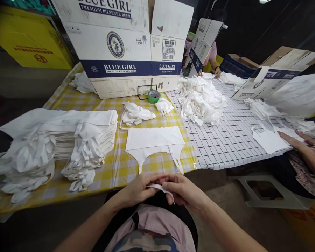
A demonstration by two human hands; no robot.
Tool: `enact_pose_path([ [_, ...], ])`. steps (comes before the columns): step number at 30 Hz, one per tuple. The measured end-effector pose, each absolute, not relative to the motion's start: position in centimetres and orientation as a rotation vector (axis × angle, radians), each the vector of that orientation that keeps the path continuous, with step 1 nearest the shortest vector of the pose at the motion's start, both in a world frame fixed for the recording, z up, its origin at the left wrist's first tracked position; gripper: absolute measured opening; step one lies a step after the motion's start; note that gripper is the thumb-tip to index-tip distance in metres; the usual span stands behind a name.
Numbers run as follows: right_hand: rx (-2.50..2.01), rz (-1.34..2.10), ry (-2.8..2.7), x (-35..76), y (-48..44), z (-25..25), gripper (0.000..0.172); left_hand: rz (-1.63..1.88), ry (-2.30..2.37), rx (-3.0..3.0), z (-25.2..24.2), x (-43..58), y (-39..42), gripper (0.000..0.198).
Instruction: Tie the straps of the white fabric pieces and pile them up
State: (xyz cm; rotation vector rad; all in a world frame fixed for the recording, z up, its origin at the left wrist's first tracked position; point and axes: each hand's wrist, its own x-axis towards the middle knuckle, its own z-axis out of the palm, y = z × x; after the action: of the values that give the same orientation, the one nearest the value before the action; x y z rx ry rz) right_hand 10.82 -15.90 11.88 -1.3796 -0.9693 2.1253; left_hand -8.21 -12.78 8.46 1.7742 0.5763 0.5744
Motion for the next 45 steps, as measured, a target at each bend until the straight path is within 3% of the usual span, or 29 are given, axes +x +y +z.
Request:
enact_pose_path([
  [3,-1.390,2.082,-0.921,11.6,-14.3,11.4,0.029,0.517,0.740,1.761,6.9,-8.1,-12.3,0.039],
  [11,-1.362,2.084,-0.723,12.1,-11.0,9.1,0.025,0.530,0.957,1.855,6.4,-7.4,-11.5,0.023],
  [15,-1.375,2.042,-0.787,11.4,-10.1,8.9,0.030,0.629,1.053,1.688,5.7,-6.2,-11.3,0.029],
  [18,-1.448,1.739,-1.060,11.1,-9.8,8.5,0.033,0.616,1.070,1.438,4.8,-5.7,-11.2,0.038],
  [23,-1.562,0.876,-1.838,10.7,-10.2,6.3,0.032,0.611,1.027,1.124,4.0,-6.0,-11.0,0.041],
  [29,-1.500,0.443,-2.234,9.2,-10.5,3.5,0.019,0.599,1.028,1.100,4.3,-6.0,-11.1,0.043],
  [34,-1.433,0.558,-2.172,8.6,-9.5,3.1,0.018,0.592,1.133,1.394,4.9,-7.1,-10.3,0.043],
  [39,-1.530,0.863,-1.760,8.0,-7.8,3.1,0.012,0.730,1.499,2.070,3.5,-10.0,-5.5,0.016],
  [42,-1.505,1.118,-1.554,7.6,-6.7,2.7,0.014,0.626,1.430,2.405,2.0,-11.1,-2.1,0.032],
  [45,-1.450,1.270,-1.417,7.1,-5.6,2.2,0.017,0.507,1.242,2.647,1.3,-11.3,0.0,0.026],
])
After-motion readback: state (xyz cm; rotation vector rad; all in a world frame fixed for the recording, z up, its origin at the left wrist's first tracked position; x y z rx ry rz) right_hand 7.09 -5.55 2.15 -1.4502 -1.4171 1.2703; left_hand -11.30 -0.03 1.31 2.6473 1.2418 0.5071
